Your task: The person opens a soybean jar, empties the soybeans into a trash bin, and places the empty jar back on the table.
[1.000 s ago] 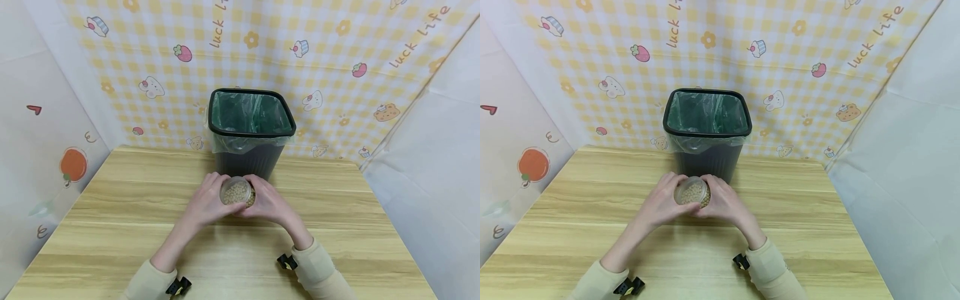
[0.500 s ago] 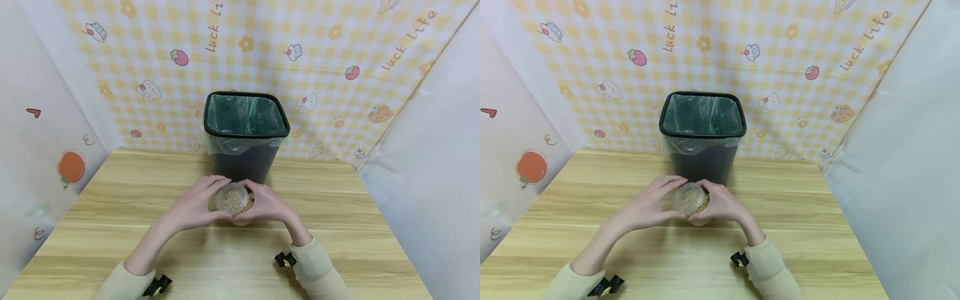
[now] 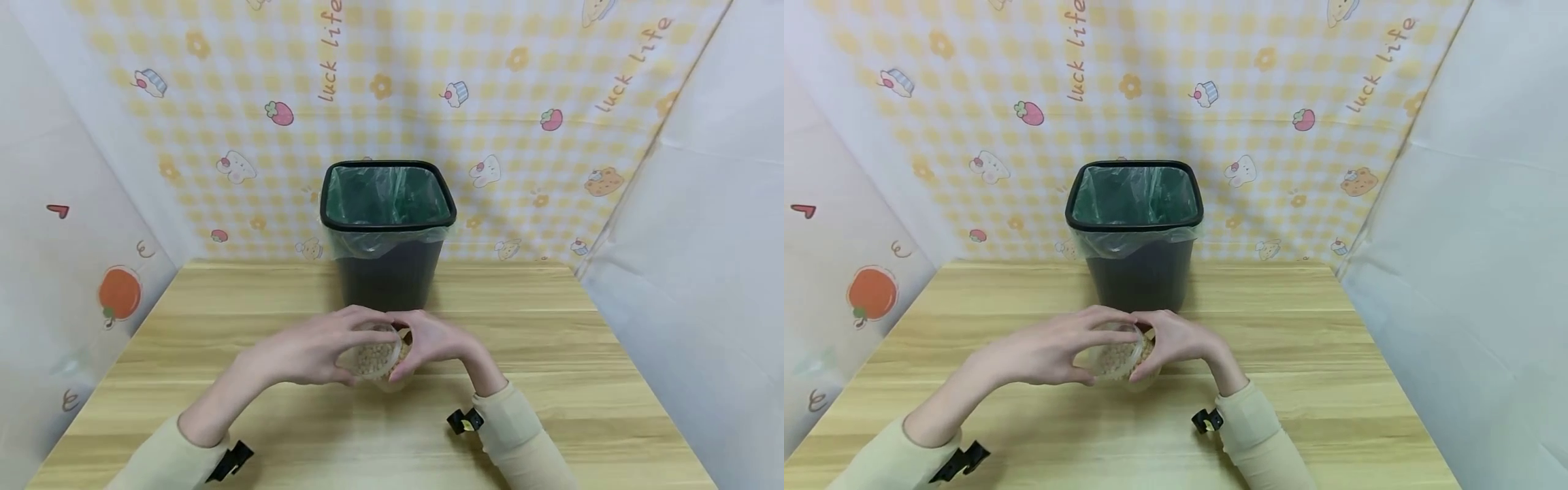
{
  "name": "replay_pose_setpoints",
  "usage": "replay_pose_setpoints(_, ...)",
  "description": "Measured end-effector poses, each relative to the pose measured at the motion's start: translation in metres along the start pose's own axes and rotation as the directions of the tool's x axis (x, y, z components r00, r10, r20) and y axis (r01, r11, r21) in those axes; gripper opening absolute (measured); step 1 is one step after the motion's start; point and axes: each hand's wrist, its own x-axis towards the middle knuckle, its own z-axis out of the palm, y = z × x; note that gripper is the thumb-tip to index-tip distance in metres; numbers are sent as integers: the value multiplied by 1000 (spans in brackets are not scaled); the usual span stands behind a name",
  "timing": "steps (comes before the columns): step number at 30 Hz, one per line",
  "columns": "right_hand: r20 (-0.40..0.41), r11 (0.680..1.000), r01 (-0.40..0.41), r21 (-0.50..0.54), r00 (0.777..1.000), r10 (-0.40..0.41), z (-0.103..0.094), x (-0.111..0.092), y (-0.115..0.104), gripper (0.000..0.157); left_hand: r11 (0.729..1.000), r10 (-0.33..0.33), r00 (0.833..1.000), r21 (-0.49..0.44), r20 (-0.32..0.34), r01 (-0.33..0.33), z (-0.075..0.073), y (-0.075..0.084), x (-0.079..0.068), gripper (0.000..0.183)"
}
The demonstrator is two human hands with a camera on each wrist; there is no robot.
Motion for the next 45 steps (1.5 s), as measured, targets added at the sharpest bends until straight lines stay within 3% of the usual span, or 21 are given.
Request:
replay_pose_setpoints(4, 38, 999, 34, 31, 999, -35, 1, -1, 0, 77, 1000, 22, 1000, 11, 20, -22, 2, 4, 2, 90)
replay_pose_setpoints(8, 38, 999, 50, -2, 998, -50, 2, -1, 0, 77, 1000, 17, 1000, 22, 7, -17, 5, 6, 2, 88)
replay_pose_setpoints(14, -3, 997, 22, -72, 1000, -22, 3, 0, -3, 77, 995, -92, 995, 28, -44, 94, 9, 8, 4, 81)
replay_pose_setpoints(21, -70, 992, -42, -120, 997, 33, 5, 1, -4, 76, 970, -228, 970, 65, -84, 234, 12, 9, 6, 81)
replay_pose_setpoints(25, -120, 985, -81, -154, 991, 63, 5, 2, -9, 81, 942, -322, 941, 62, -108, 330, 16, 8, 8, 78)
replay_pose_setpoints(31, -228, 960, -135, -243, 970, 79, 7, 5, -17, 79, 887, -456, 877, 4, -151, 462, 19, 7, 13, 72)
replay_pose_setpoints(36, -298, 949, -158, -271, 952, 74, 8, 6, -18, 79, 835, -541, 820, -2, -186, 551, 21, 7, 18, 81)
replay_pose_setpoints(38, -309, 955, -165, -247, 947, 84, 7, 6, -18, 80, 823, -554, 810, 23, -191, 568, 21, 7, 19, 87)
replay_pose_setpoints(41, -297, 970, -163, -181, 949, 104, 5, 5, -15, 79, 826, -544, 819, 54, -182, 560, 18, 5, 18, 90)
replay_pose_setpoints(45, -246, 988, -129, -83, 964, 105, 0, 2, -12, 81, 888, -458, 878, -23, -138, 460, 10, 0, 13, 90)
